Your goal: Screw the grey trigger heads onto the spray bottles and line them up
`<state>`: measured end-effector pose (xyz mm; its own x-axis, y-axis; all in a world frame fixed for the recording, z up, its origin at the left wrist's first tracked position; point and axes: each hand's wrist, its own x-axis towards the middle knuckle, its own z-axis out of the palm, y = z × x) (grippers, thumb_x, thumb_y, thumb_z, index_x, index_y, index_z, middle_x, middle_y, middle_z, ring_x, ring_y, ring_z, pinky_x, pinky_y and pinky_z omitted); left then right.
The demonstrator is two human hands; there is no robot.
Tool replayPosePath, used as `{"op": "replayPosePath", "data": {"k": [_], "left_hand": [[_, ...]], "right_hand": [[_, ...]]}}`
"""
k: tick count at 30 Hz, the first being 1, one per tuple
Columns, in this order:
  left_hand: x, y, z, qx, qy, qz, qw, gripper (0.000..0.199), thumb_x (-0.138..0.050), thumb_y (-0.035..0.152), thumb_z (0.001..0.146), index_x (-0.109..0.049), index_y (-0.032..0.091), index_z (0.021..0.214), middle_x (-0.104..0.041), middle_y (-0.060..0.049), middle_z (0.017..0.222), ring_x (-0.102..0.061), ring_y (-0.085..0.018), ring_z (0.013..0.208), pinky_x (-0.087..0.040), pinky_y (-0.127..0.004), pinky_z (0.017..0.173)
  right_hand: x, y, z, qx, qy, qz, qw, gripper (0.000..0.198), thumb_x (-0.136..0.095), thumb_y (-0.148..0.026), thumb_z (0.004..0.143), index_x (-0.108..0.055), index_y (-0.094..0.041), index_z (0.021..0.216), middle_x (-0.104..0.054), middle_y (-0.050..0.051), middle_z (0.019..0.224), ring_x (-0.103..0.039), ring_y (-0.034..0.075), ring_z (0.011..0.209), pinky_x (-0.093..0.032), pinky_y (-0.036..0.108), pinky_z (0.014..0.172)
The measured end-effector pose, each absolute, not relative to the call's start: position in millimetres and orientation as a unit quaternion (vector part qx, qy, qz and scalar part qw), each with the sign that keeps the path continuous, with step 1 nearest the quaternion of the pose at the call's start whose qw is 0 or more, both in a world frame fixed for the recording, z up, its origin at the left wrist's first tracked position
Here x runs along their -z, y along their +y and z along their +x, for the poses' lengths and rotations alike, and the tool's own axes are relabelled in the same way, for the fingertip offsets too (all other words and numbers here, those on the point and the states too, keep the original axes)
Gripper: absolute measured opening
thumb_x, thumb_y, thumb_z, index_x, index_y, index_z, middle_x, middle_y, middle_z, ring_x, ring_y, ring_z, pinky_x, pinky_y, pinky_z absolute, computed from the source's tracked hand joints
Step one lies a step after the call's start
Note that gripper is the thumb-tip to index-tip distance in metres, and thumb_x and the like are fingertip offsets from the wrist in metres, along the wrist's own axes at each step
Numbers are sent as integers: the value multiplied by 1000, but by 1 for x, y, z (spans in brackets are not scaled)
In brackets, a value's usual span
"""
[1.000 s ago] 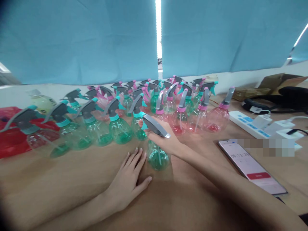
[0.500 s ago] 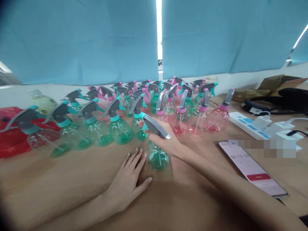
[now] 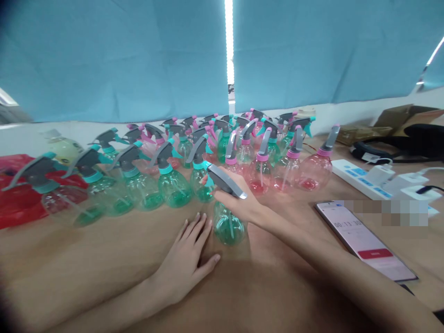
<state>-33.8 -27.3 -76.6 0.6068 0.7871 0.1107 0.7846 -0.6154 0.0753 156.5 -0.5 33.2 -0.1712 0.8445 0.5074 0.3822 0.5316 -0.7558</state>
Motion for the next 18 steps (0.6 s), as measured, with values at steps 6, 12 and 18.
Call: {"op": "replayPosePath", "data": {"k": [6,12,18], "left_hand": [[77,-28,-34,-74,434,898,14,72,-40,55,95,-33,4,145,-31,-22,151,-26,-36,140,-26,-58,110],[81,-26,-36,-85,430,899,10,71,-38,56,95,-32,5,145,-32,-21,151,-26,-36,141,-24,-58,111],[79,-26,-35,-79,431,899,10,70,-39,55,95,-33,6,145,-32,-20,151,-26,-35,141,-24,-57,111]], "right_hand": [[-18,19,152,-272,-724,-394,496,22,-51,-17,70,-64,-26,86,-62,-1,70,-59,18,64,-50,30,56],[-36,-3,157,-246,-720,-423,492,13,-51,-20,71,-62,-27,74,-61,0,64,-61,18,69,-50,28,56],[-36,-16,164,-218,-712,-456,487,11,-53,-21,74,-62,-27,76,-61,1,67,-62,20,75,-50,27,57]]}}
